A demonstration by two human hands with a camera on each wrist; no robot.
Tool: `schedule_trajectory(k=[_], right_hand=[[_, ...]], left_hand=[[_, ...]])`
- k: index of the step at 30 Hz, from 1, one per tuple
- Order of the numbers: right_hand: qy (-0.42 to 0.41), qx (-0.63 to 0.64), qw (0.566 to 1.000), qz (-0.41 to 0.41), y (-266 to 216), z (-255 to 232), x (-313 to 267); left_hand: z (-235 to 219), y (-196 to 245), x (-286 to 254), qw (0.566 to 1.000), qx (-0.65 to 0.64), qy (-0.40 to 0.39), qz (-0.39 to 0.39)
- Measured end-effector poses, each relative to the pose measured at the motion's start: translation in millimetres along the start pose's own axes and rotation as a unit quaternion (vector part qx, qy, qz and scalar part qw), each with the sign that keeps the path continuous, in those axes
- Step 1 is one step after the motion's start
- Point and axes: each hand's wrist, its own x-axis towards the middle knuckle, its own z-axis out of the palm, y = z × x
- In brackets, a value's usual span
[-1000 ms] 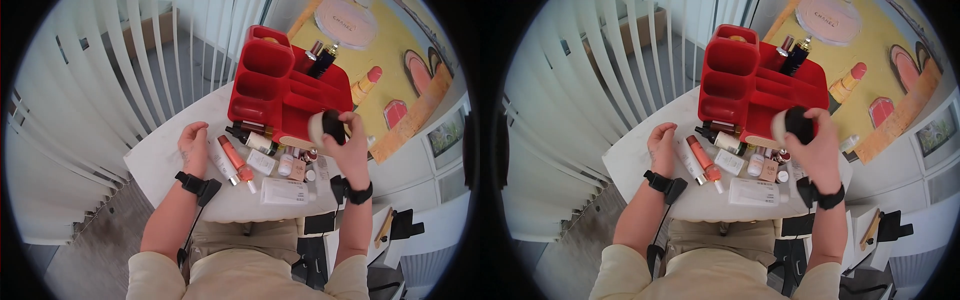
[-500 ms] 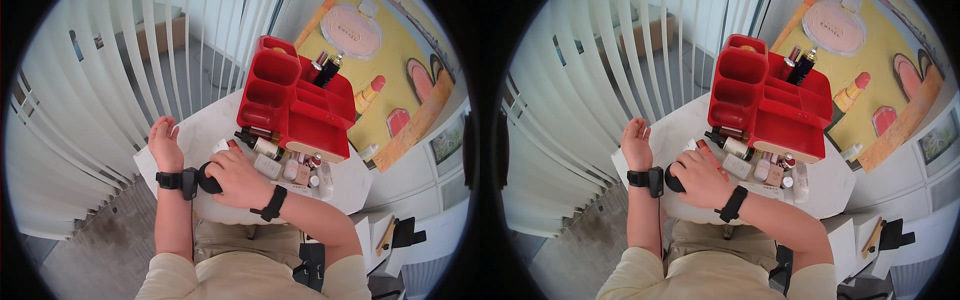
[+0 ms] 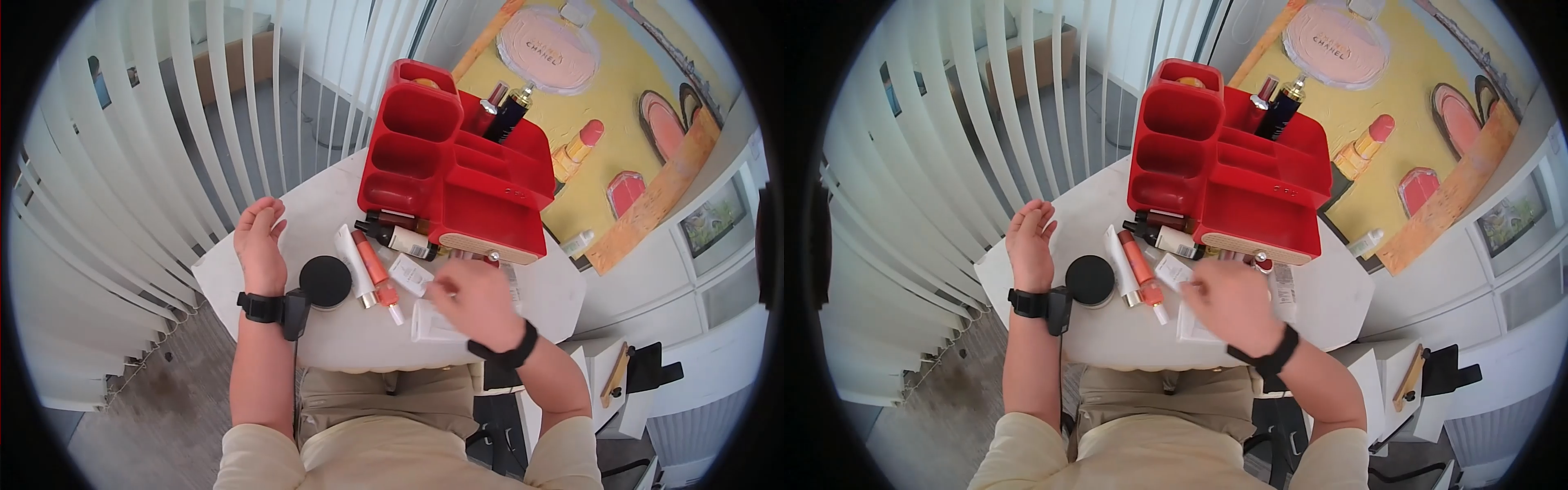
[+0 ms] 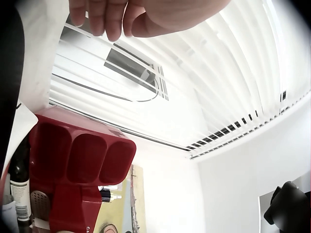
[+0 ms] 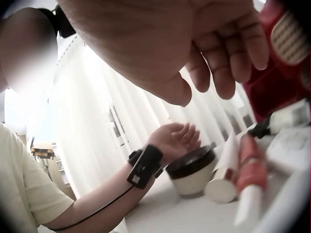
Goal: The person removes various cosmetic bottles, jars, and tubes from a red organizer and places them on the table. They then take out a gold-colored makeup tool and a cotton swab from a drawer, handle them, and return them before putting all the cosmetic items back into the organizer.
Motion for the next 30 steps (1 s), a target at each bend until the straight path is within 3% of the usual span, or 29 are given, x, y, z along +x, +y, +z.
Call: schedule_trajectory(k=[2, 5, 8, 10, 15, 18, 22, 24, 25, 27, 28, 30], right_hand=[[0.012, -0.002, 0.996, 0.083, 27.9, -17.1, -10.4], [-0.008, -0.064, 0.989, 0.130, 61.8, -36.2, -9.3], [-0.009, -0.024, 0.988, 0.153, 81.3, -40.2, -3.8], [0.013, 0.003, 0.989, 0.148, 85.3, -38.4, 1.1], [0.041, 0.070, 0.991, 0.109, 118.1, -31.8, 14.9], [-0.024, 0.154, 0.977, 0.146, 137.4, -32.2, 19.1], [0.002, 0.148, 0.983, 0.106, 156.4, -38.6, 7.7], [0.003, 0.289, 0.950, 0.119, 167.5, -52.2, -1.6], [0.013, 0.298, 0.947, 0.118, 173.0, -61.3, -6.8], [0.042, 0.430, 0.873, 0.227, 189.8, -74.8, -20.6], [0.052, 0.441, 0.867, 0.224, 209.6, -70.6, -29.7], [0.162, 0.614, 0.732, 0.246, 254.8, -52.6, -50.1]], left_hand=[[1.5, -0.4, -0.8, 1.000, 0.020, -0.004, 0.013], [0.5, -1.5, -0.1, 0.999, 0.045, 0.004, 0.018], [-5.8, -12.9, 6.8, 0.997, 0.074, 0.008, 0.017], [-4.1, -14.0, 6.6, 0.996, 0.082, 0.031, -0.010], [-18.1, -17.2, 8.7, 0.996, 0.082, -0.002, -0.036], [-17.6, -7.4, -5.6, 0.990, 0.121, -0.039, -0.067], [-34.5, -8.6, -17.0, 0.982, 0.156, -0.089, -0.055], [-41.3, -3.2, -27.6, 0.980, 0.170, -0.088, -0.051], [-46.3, -0.6, -31.6, 0.979, 0.171, -0.095, -0.051], [-53.5, 5.3, -39.2, 0.981, 0.161, -0.092, -0.058], [-57.3, 7.9, -42.1, 0.980, 0.162, -0.094, -0.061], [-63.2, 9.5, -44.6, 0.979, 0.169, -0.092, -0.064]])
